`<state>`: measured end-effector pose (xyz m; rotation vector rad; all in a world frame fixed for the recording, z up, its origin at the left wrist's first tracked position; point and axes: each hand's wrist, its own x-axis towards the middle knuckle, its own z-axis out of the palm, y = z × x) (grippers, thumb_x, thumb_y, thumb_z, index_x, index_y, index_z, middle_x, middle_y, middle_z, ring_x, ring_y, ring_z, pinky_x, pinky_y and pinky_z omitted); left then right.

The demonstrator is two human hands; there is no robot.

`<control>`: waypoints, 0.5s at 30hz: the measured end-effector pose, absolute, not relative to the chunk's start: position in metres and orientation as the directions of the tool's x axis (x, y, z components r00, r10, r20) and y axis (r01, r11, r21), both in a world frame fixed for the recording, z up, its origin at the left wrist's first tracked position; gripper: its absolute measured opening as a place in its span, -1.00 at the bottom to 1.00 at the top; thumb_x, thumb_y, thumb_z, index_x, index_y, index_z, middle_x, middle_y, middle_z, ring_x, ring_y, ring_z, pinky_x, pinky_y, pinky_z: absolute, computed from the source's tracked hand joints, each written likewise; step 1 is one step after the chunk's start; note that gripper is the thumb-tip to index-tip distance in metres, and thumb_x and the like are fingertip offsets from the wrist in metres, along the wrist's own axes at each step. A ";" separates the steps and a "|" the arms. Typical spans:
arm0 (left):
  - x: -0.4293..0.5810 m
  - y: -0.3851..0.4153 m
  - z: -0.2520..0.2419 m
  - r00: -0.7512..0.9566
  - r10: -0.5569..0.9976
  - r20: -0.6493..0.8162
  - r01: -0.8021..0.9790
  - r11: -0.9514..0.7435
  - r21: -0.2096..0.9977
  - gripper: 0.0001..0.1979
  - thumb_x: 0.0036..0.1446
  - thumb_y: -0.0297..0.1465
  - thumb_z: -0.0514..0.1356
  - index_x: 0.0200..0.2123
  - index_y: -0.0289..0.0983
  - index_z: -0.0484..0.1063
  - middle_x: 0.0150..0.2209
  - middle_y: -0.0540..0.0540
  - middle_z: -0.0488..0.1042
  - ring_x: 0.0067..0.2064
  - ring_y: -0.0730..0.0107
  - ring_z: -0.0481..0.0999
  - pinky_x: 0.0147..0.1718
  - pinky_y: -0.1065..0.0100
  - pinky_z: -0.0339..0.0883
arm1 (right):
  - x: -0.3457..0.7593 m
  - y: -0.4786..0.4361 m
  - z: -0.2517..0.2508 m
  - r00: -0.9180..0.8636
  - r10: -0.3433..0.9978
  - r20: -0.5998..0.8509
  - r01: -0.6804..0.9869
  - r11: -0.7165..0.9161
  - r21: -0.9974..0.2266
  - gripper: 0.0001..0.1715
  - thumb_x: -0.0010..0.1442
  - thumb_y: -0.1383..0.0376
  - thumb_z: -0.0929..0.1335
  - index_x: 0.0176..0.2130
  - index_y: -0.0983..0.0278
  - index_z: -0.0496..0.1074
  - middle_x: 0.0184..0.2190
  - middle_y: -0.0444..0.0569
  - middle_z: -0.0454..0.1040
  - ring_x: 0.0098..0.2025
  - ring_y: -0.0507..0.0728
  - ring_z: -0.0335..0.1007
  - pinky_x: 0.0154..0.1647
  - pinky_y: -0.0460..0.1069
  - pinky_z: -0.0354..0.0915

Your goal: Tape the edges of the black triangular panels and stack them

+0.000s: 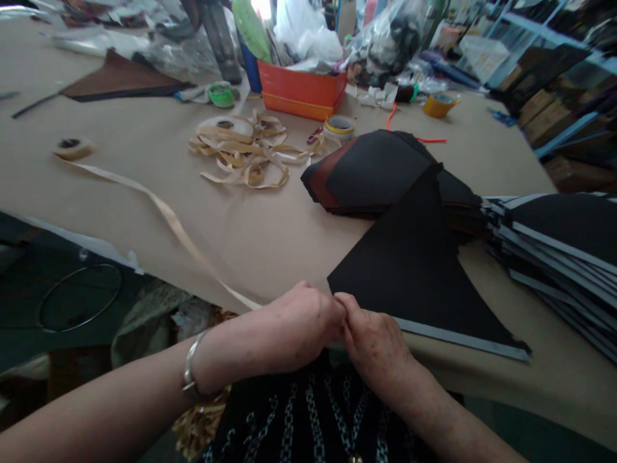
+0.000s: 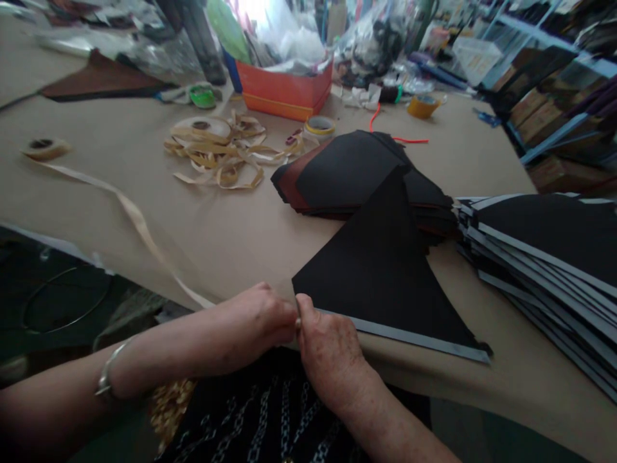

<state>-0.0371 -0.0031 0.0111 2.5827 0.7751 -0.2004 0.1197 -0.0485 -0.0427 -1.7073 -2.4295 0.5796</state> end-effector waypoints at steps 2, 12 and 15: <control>-0.036 -0.011 0.013 0.836 0.491 -0.243 0.542 -0.678 0.496 -0.80 0.15 -0.49 0.07 -0.52 -0.28 0.33 -0.55 0.05 0.40 -0.54 0.52 0.30 -0.52 0.41 0.07 | 0.121 -0.046 -0.038 -0.378 0.914 -0.151 0.868 0.293 -0.401 -0.45 0.14 0.44 0.25 0.14 0.34 0.28 -0.43 0.02 0.55 -0.41 0.19 0.48 -0.48 -0.01 0.23; -0.036 -0.003 -0.006 0.704 0.685 -0.187 0.650 -0.515 0.559 -0.68 0.26 -0.32 -0.06 -0.37 -0.26 0.44 -0.14 -0.13 0.45 -0.07 0.26 0.37 -0.03 0.18 0.28 | 0.269 -0.011 -0.005 0.056 0.997 -0.062 0.575 -0.082 -0.814 -0.74 0.18 0.14 0.29 -0.33 0.30 0.38 -0.46 -0.11 0.45 -0.44 0.02 0.33 -0.42 -0.09 0.20; -0.021 -0.006 -0.015 0.700 0.679 -0.219 0.686 -0.556 0.469 -0.73 0.23 -0.36 -0.01 -0.33 -0.22 0.50 0.10 -0.16 0.35 0.17 0.02 0.19 0.11 -0.07 0.14 | 0.318 0.008 -0.022 0.201 0.975 -0.099 0.535 -0.194 -0.822 -0.66 0.18 0.10 0.23 -0.21 0.31 0.33 -0.47 -0.10 0.44 -0.50 0.02 0.31 -0.43 -0.07 0.22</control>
